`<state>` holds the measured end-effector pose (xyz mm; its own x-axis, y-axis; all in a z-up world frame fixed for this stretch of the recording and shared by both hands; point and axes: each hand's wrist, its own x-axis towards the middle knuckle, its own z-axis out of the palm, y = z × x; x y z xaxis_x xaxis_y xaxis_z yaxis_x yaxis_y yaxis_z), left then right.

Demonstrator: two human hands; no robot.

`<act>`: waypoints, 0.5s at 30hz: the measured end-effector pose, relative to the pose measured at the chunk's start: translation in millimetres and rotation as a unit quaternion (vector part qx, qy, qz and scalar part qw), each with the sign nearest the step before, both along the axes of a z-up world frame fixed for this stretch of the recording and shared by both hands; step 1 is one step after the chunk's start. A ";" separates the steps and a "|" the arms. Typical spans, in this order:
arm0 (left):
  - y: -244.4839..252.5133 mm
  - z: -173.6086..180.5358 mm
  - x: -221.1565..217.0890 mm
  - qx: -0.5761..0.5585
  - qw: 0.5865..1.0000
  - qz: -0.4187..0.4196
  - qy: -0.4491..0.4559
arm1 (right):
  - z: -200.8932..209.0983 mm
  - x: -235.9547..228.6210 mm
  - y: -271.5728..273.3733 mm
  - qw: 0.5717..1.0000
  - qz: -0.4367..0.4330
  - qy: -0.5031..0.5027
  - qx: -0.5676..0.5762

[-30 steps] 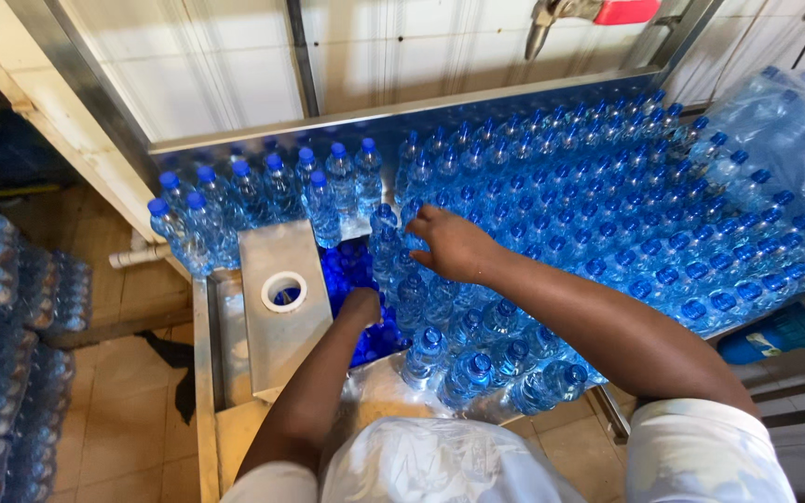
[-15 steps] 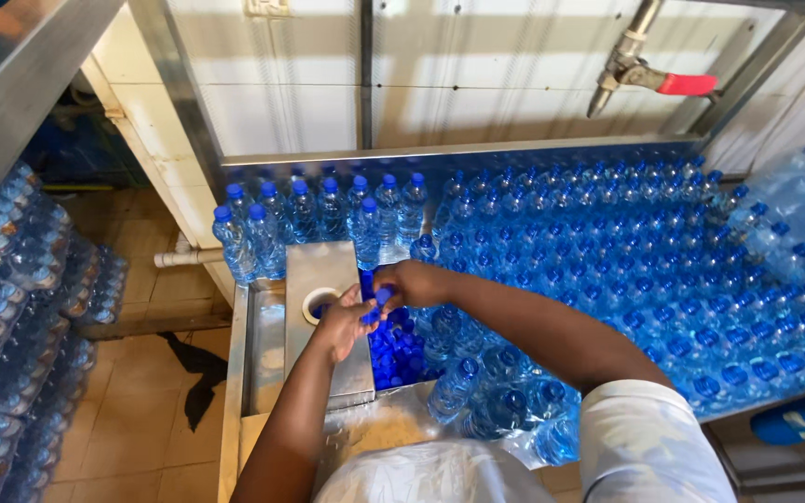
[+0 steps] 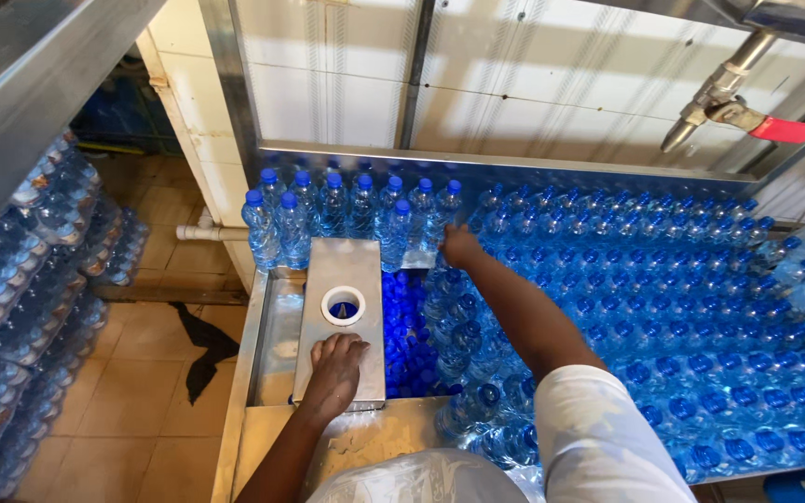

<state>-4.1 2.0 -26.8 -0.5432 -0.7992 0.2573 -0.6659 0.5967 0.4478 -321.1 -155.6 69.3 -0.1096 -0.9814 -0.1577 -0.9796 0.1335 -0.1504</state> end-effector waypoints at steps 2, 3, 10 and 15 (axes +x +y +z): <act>2.1 6.9 2.9 -0.023 0.999 0.018 0.013 | -11.8 -4.6 -8.6 0.994 0.063 0.076 -0.053; 3.0 8.7 5.1 -0.029 0.999 0.020 0.027 | -15.7 -7.5 -9.9 0.967 0.151 0.189 -0.084; -0.1 9.8 10.1 -0.056 0.990 0.060 0.113 | 34.4 -4.0 3.8 0.995 -0.096 -0.035 -0.009; -38.6 34.5 -18.9 0.078 0.930 0.111 0.341 | 101.2 -10.5 31.2 0.973 0.063 0.017 -0.223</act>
<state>-23.0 -36.7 7.7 -0.1129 -0.9288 0.3531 -0.2935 0.3707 0.8812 -331.6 -124.4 170.4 0.0182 -0.9574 0.2881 -0.9894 -0.0587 -0.1327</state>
